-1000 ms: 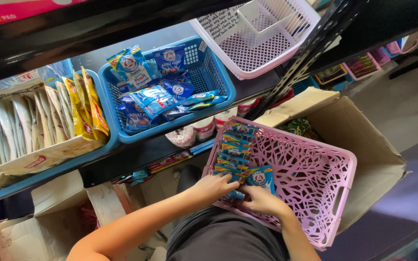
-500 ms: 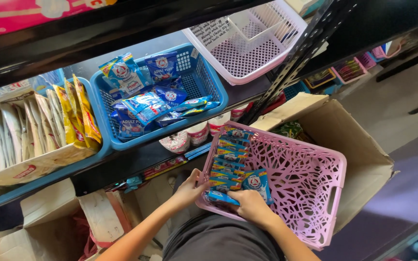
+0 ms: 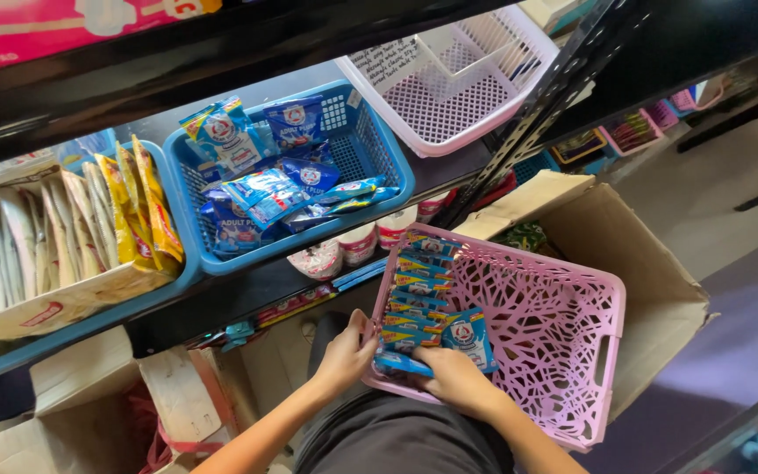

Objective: Stock small blue packets of detergent or cleaner into a pink basket and then onto store shelves.

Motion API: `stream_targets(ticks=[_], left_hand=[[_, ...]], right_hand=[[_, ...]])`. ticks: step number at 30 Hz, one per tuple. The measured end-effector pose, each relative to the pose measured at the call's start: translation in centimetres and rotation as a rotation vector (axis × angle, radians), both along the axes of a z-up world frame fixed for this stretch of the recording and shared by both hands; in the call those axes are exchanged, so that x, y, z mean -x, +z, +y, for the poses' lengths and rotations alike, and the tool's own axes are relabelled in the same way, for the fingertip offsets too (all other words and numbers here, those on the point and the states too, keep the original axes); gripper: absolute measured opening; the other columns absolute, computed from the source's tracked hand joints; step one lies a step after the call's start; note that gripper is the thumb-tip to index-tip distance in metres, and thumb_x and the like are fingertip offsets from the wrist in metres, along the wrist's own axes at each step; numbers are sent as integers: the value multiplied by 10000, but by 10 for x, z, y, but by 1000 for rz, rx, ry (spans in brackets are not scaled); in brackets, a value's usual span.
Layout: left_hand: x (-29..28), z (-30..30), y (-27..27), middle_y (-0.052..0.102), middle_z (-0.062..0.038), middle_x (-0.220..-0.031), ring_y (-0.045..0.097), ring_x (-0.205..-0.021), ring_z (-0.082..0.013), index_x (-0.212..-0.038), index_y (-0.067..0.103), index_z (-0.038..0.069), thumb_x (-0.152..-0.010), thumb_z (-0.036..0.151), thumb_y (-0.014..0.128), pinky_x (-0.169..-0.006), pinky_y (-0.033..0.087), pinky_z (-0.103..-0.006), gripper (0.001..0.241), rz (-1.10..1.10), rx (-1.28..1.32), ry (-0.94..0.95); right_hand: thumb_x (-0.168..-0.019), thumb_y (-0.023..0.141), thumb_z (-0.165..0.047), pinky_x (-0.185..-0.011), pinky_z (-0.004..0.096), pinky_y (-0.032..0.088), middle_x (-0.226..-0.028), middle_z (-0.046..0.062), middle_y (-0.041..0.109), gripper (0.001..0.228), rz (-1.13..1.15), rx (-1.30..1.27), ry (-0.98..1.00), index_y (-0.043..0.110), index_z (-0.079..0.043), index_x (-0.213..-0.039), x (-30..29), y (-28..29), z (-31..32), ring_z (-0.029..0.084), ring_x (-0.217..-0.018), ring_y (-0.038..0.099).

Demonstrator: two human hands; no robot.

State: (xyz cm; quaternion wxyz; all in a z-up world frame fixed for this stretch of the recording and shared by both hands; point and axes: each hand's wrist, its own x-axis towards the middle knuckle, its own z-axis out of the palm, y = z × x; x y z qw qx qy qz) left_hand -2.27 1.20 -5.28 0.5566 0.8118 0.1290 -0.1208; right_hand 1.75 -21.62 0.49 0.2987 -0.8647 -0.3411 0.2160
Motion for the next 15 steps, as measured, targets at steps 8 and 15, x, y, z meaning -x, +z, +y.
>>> stream_targets(ticks=[8, 15], left_hand=[[8, -17, 19, 724, -150, -1058, 743, -903, -357, -1132, 484, 101, -900, 264, 647, -779, 571, -420, 328, -30, 68, -71], [-4, -17, 6, 709, -203, -1060, 719, -943, -386, -1171, 488, 79, -932, 255, 647, -778, 573, -432, 336, -118, 44, -229]], right_hand=[[-813, 815, -343, -721, 329, 556, -910, 167, 745, 673, 632, 165, -425, 472, -50, -1313, -12, 23, -52, 210, -808, 704], [-833, 807, -224, -767, 312, 562, -981, 136, 742, 636, 399, 121, -351, 424, 53, -1258, 1, -76, -68, 201, -872, 718]])
